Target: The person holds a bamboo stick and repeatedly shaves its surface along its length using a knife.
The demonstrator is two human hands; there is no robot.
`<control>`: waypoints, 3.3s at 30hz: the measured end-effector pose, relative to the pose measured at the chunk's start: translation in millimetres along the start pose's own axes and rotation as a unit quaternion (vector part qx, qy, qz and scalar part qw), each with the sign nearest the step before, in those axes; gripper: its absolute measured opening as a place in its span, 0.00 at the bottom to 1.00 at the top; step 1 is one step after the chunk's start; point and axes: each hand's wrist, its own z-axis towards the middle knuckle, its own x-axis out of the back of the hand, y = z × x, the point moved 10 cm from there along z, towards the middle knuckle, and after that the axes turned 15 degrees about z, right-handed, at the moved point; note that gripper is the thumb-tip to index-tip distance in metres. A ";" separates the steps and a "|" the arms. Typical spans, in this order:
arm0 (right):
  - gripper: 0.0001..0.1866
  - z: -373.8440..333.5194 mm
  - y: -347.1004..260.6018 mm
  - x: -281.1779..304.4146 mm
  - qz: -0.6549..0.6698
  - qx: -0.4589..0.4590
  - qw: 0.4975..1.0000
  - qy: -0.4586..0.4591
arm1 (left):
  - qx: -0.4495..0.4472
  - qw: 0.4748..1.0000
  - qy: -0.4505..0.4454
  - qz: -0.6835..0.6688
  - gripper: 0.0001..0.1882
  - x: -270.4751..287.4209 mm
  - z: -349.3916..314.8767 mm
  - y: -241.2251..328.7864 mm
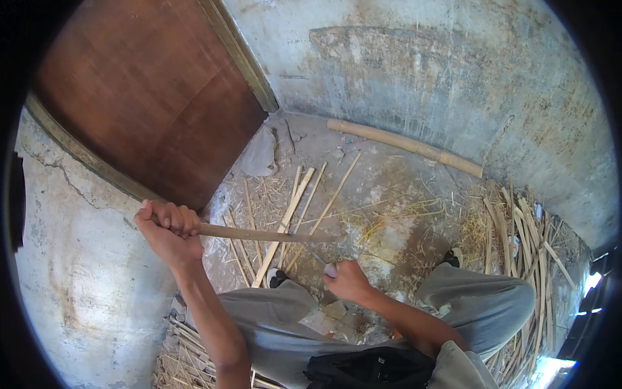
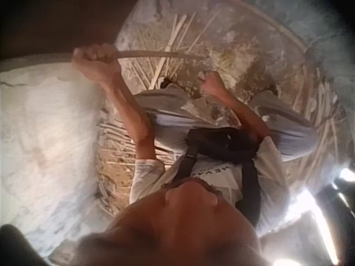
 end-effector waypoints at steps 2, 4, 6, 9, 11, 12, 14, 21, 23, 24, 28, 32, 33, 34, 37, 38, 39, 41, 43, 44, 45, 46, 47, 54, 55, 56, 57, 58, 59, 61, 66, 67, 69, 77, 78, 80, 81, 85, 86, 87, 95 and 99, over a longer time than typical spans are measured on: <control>0.14 1.9 -2.9 0.5 0.025 -0.013 0.999 0.027 | -0.006 1.000 0.012 0.009 0.22 1.1 2.5 3.8; 0.15 -9.4 62.6 -4.6 -0.004 -0.054 0.998 0.021 | -0.011 1.000 0.019 0.012 0.22 2.7 -0.4 7.8; 0.16 -22.9 178.5 -12.0 -0.148 -0.024 0.988 -0.045 | -0.006 1.000 0.024 -0.005 0.22 5.5 4.0 3.0; 0.18 -36.6 240.5 -6.0 -0.259 -0.042 0.960 -0.096 | 0.007 1.000 0.000 -0.011 0.22 6.4 4.6 0.8; 0.19 -34.8 249.8 2.7 -0.260 -0.126 0.954 -0.080 | 0.003 1.000 0.004 -0.011 0.22 -7.1 2.3 2.4; 0.18 -31.8 228.3 6.9 -0.197 -0.149 0.969 -0.027 | 0.004 1.000 0.011 -0.005 0.22 -12.1 -5.7 4.3; 0.17 -18.5 174.2 12.5 -0.133 -0.164 0.977 0.036 | -0.008 1.000 0.001 -0.003 0.22 -15.2 -10.2 6.7; 0.17 -0.7 11.9 2.5 -0.031 -0.041 0.999 0.010 | -0.005 0.999 0.033 0.017 0.22 -4.4 -1.1 11.5; 0.17 -3.8 15.9 0.9 -0.013 -0.043 0.999 0.015 | -0.011 0.999 0.021 0.023 0.22 2.4 -1.6 11.1; 0.17 -11.1 59.2 1.0 -0.015 -0.091 0.996 0.017 | -0.020 1.000 0.000 0.021 0.21 -2.4 -2.3 13.9; 0.20 -50.8 277.8 -9.4 -0.204 -0.115 0.971 -0.052 | -0.012 1.000 0.018 -0.005 0.21 -3.9 0.8 8.2; 0.20 -58.5 296.5 5.7 -0.269 -0.186 0.938 -0.113 | -0.026 1.000 0.013 0.009 0.22 -9.2 5.3 8.2; 0.20 -67.3 281.9 3.0 -0.270 -0.189 0.936 -0.120 | -0.024 0.999 0.014 0.018 0.22 -7.2 1.7 6.1; 0.20 -62.0 245.0 5.8 -0.187 -0.224 0.955 -0.048 | -0.009 0.999 0.032 0.023 0.23 -1.1 0.9 7.5; 0.18 -38.9 185.2 6.2 -0.092 -0.211 0.973 0.030 | -0.003 0.999 0.037 0.018 0.22 6.3 10.3 1.6; 0.17 -32.8 167.9 -2.1 -0.082 -0.167 0.982 0.016 | -0.002 0.999 0.036 0.019 0.22 6.8 12.6 3.0; 0.17 -31.9 159.5 -3.4 -0.083 -0.172 0.982 0.017 | -0.007 0.998 0.060 0.019 0.22 10.0 13.4 5.1; 0.19 -26.9 140.4 -9.6 -0.068 -0.142 0.987 0.009 | -0.013 0.996 0.087 0.023 0.22 18.7 13.7 7.6; 0.20 -35.3 161.5 -9.6 -0.046 -0.197 0.979 0.014 | -0.023 0.994 0.103 0.028 0.23 24.5 15.4 11.8; 0.21 -44.1 178.7 -7.8 -0.023 -0.251 0.968 0.019 | -0.023 0.994 0.104 0.027 0.23 24.5 14.1 11.2; 0.21 -47.8 188.2 -4.8 -0.022 -0.247 0.969 0.019 | -0.020 0.994 0.103 0.033 0.23 24.3 13.0 9.9; 0.21 -55.3 201.6 0.4 -0.023 -0.270 0.963 0.012 | -0.018 0.994 0.102 0.038 0.24 23.8 12.5 9.6; 0.21 -58.8 214.9 4.3 -0.024 -0.292 0.956 0.005 | -0.022 0.994 0.101 0.038 0.24 23.3 13.2 12.1; 0.21 -24.8 168.3 34.9 -0.067 -0.266 0.961 0.039 | -0.040 0.996 -0.077 -0.034 0.18 15.8 24.5 9.6; 0.20 -18.1 152.0 38.3 -0.043 -0.244 0.967 0.059 | -0.048 0.995 -0.091 0.007 0.18 13.4 24.0 9.4; 0.20 -13.2 135.8 41.8 -0.019 -0.222 0.972 0.079 | -0.047 0.995 -0.091 0.006 0.18 12.6 21.9 9.8; 0.20 -11.0 121.2 43.3 -0.020 -0.222 0.972 0.079 | -0.065 0.992 -0.085 0.061 0.17 11.0 19.0 13.9; 0.20 -8.1 105.5 44.1 -0.011 -0.216 0.973 0.077 | -0.083 0.987 -0.080 0.116 0.17 9.5 17.6 17.2; 0.21 -6.6 97.9 44.5 -0.002 -0.209 0.975 0.075 | -0.083 0.987 -0.080 0.115 0.17 12.0 18.1 14.9; 0.21 -7.4 106.3 43.2 0.005 -0.217 0.973 0.081 | -0.138 0.973 -0.094 0.158 0.19 14.3 16.1 19.4; 0.19 -17.2 122.3 33.4 0.062 -0.281 0.955 0.072 | -0.163 0.985 0.007 0.049 0.17 42.0 24.0 9.4; 0.18 -21.5 136.8 28.9 0.105 -0.307 0.943 0.072 | -0.132 0.991 0.016 -0.024 0.18 49.4 26.6 2.2; 0.16 -26.3 153.7 22.4 0.150 -0.333 0.928 0.071 | -0.125 0.988 -0.042 -0.077 0.19 51.7 28.3 5.6; 0.15 -20.8 134.6 24.8 0.145 -0.319 0.934 0.070 | -0.072 0.974 -0.143 -0.160 0.24 21.8 16.0 10.6; 0.15 -18.8 133.1 21.4 0.147 -0.318 0.934 0.070 | -0.067 0.980 -0.125 -0.139 0.24 21.3 16.2 9.5; 0.15 -5.7 115.3 18.9 0.082 -0.233 0.967 0.068 | -0.064 0.985 -0.108 -0.117 0.25 21.1 16.5 11.3; 0.15 -4.1 98.4 19.0 0.082 -0.233 0.967 0.067 | -0.075 0.982 -0.135 -0.110 0.25 17.2 14.6 12.1; 0.17 -5.9 8.6 13.1 0.123 -0.180 0.976 0.004 | -0.074 0.978 -0.171 -0.093 0.26 5.3 8.3 14.0; 0.18 -4.5 -11.2 11.5 0.094 -0.135 0.986 -0.008 | -0.075 0.978 -0.171 -0.093 0.26 3.3 7.2 16.0; 0.18 -6.7 -25.7 13.6 0.092 -0.136 0.986 -0.004 | -0.065 0.979 -0.168 -0.092 0.26 -1.5 6.5 14.4; 0.17 -11.9 -86.5 -13.1 0.069 -0.029 0.997 0.004 | -0.088 0.993 -0.049 -0.065 0.25 -9.5 -29.9 19.1; 0.15 -16.6 46.9 -25.4 0.071 -0.137 0.988 0.015 | -0.068 0.994 0.036 -0.077 0.25 4.3 -29.0 16.5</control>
